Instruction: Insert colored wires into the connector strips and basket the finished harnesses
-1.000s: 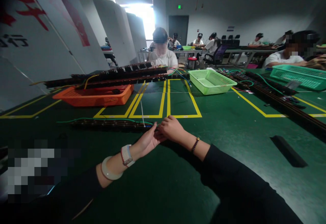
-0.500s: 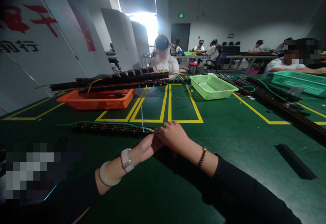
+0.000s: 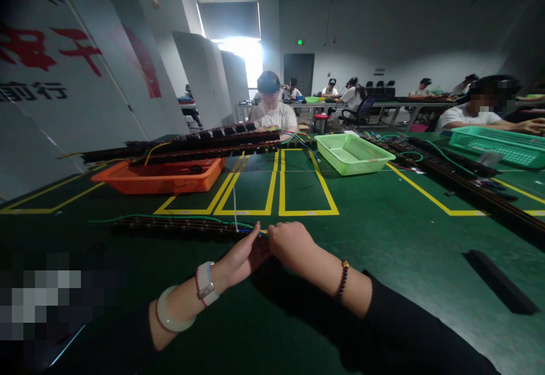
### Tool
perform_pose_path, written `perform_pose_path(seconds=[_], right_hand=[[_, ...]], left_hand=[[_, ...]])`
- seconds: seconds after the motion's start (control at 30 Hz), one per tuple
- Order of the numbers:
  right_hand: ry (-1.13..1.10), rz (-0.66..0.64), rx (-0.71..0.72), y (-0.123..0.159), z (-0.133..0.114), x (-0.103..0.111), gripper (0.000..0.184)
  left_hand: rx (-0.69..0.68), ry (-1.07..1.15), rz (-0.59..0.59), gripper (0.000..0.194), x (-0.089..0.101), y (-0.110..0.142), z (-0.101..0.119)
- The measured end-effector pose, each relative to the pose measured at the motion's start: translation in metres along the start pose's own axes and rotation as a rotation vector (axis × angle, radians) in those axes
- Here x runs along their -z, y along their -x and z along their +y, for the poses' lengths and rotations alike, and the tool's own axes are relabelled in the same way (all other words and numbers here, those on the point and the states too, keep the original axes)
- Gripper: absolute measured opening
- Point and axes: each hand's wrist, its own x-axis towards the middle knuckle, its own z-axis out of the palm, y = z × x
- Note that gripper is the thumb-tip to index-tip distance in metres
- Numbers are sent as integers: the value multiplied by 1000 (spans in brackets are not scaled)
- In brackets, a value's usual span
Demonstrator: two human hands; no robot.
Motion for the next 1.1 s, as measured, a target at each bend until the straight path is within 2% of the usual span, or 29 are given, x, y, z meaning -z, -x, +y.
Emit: perform_pose_path(seconds=[0.13,0.2,0.33,0.47,0.63,0.73,0.87,1.1], right_hand=[[-36,54,-117,-8,21,1,14],[-70,113,-94,-14,36,-12,15],[-162,261,5,-26,61,-51,20],[-279,325,53,-30,72,-74,24],[-416,428,67,-24,67,-70,23],[-425,466,110,-16,61,-61,33],[-389,389,234,-6,54,-55,36],[-573,281,127,0,53,-62,31]], left_hand=[[-20,-37,-61,28,-4,4,2],[-10,-72,-60,27,-5,6,4],[0,-121,-69,25,-6,8,5],[-3,-143,-98,24,-7,10,5],[1,-160,-113,26,-5,8,6],[31,-122,-64,26,-4,5,6],[29,-55,-40,28,-2,1,4],[40,-64,-79,42,-1,2,6]])
